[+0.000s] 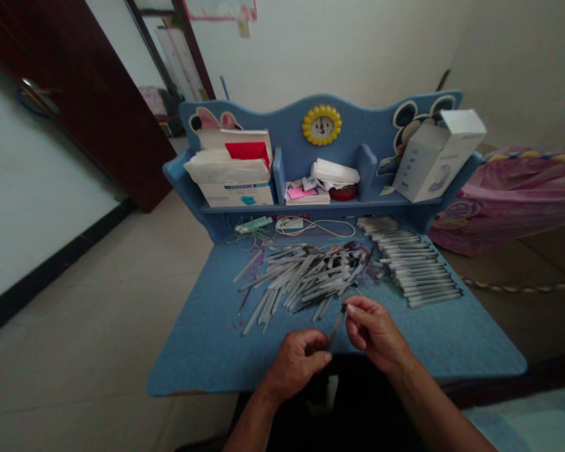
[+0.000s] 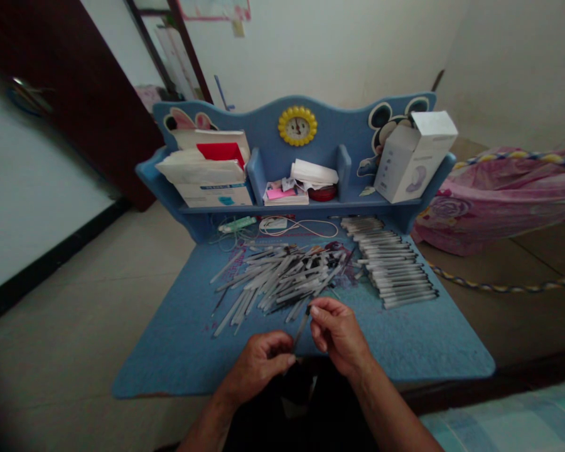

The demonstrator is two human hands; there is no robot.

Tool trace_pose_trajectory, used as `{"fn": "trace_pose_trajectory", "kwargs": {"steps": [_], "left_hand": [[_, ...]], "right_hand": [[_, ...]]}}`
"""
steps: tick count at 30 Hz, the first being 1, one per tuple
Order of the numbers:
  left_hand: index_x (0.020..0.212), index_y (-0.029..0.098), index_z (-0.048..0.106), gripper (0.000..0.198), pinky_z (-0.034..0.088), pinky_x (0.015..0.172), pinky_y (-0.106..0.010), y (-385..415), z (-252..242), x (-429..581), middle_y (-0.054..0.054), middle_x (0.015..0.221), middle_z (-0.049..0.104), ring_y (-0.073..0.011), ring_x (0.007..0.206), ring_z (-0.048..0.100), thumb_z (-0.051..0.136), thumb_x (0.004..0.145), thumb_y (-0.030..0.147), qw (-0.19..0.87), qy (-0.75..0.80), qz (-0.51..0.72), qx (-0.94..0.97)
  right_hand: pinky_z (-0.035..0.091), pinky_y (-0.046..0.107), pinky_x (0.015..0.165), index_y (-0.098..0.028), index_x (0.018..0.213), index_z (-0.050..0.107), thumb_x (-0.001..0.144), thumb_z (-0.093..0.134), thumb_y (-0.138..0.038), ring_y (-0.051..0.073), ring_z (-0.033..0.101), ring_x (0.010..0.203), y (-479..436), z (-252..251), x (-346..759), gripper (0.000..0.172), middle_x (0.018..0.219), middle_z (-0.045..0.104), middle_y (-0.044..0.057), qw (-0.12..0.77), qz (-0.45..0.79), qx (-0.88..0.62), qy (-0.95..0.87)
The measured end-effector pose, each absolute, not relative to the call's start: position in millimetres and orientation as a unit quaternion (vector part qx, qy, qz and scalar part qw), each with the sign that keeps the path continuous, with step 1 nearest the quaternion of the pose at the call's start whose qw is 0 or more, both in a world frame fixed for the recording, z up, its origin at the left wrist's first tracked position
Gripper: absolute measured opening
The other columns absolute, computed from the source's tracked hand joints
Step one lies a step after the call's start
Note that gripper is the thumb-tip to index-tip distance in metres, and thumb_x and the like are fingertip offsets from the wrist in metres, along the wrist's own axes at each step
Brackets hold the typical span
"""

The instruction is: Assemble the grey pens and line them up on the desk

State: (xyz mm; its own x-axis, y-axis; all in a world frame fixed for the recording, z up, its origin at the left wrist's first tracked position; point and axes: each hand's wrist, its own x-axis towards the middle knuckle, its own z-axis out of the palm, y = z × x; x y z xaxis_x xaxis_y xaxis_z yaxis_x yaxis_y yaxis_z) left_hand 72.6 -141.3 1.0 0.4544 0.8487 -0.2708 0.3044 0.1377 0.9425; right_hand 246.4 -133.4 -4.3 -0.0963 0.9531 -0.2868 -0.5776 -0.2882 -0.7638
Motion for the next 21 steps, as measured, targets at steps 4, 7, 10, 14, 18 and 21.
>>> {"fn": "trace_pose_trajectory", "kwargs": {"steps": [4, 7, 10, 14, 18, 21], "left_hand": [[0.064, 0.016, 0.055, 0.008, 0.033, 0.054, -0.021, -141.9, 1.6, 72.4, 0.005, 0.058, 0.046, -0.0100, 0.056, 0.041, 0.059, 0.066, 0.022, 0.587, 0.472, 0.235, 0.614], [0.064, 0.016, 0.055, 0.008, 0.032, 0.053, -0.021, -142.3, 1.4, 72.0, 0.005, 0.057, 0.045, -0.0098, 0.055, 0.041, 0.058, 0.067, 0.022, 0.591, 0.477, 0.233, 0.608], [0.064, 0.016, 0.054, 0.008, 0.031, 0.052, -0.022, -142.4, 1.2, 71.3, 0.005, 0.057, 0.045, -0.0097, 0.055, 0.040, 0.056, 0.067, 0.022, 0.593, 0.476, 0.226, 0.609], [0.065, 0.016, 0.054, 0.009, 0.030, 0.051, -0.022, -142.8, 1.9, 69.9, 0.005, 0.058, 0.045, -0.0097, 0.055, 0.040, 0.057, 0.066, 0.024, 0.598, 0.474, 0.219, 0.608], [0.067, 0.015, 0.055, 0.013, 0.032, 0.052, -0.022, -143.3, 2.4, 68.8, 0.004, 0.058, 0.045, -0.0100, 0.054, 0.041, 0.058, 0.067, 0.027, 0.616, 0.461, 0.217, 0.601], [0.066, 0.015, 0.054, 0.012, 0.031, 0.052, -0.022, -143.9, 2.1, 68.6, 0.004, 0.058, 0.044, -0.0099, 0.055, 0.040, 0.058, 0.067, 0.026, 0.612, 0.462, 0.221, 0.603]], "right_hand": [[0.021, 0.014, 0.029, -0.016, 0.079, 0.059, 0.065, 0.073, -0.032, 0.004, 0.036, 0.026, -134.4, -6.8, 247.0, 0.025, 0.039, 0.053, -0.007, 0.543, 0.697, -0.397, -0.248], [0.021, 0.014, 0.029, -0.016, 0.079, 0.059, 0.065, 0.073, -0.032, 0.004, 0.036, 0.027, -135.6, -6.9, 246.7, 0.026, 0.040, 0.053, -0.007, 0.544, 0.695, -0.400, -0.247], [0.021, 0.014, 0.029, -0.016, 0.079, 0.058, 0.065, 0.073, -0.032, 0.004, 0.036, 0.027, -136.8, -6.0, 245.7, 0.026, 0.040, 0.053, -0.006, 0.544, 0.693, -0.404, -0.247], [0.022, 0.014, 0.029, -0.016, 0.078, 0.058, 0.065, 0.073, -0.033, 0.004, 0.035, 0.027, -137.4, -5.4, 244.3, 0.026, 0.039, 0.052, -0.007, 0.548, 0.689, -0.408, -0.243], [0.022, 0.014, 0.029, -0.016, 0.078, 0.058, 0.065, 0.073, -0.034, 0.004, 0.036, 0.026, -138.4, -6.2, 242.9, 0.027, 0.039, 0.052, -0.007, 0.547, 0.692, -0.405, -0.241], [0.022, 0.014, 0.029, -0.017, 0.080, 0.058, 0.066, 0.072, -0.035, 0.004, 0.036, 0.026, -139.8, -7.8, 242.8, 0.027, 0.040, 0.052, -0.007, 0.546, 0.689, -0.407, -0.248]]}}
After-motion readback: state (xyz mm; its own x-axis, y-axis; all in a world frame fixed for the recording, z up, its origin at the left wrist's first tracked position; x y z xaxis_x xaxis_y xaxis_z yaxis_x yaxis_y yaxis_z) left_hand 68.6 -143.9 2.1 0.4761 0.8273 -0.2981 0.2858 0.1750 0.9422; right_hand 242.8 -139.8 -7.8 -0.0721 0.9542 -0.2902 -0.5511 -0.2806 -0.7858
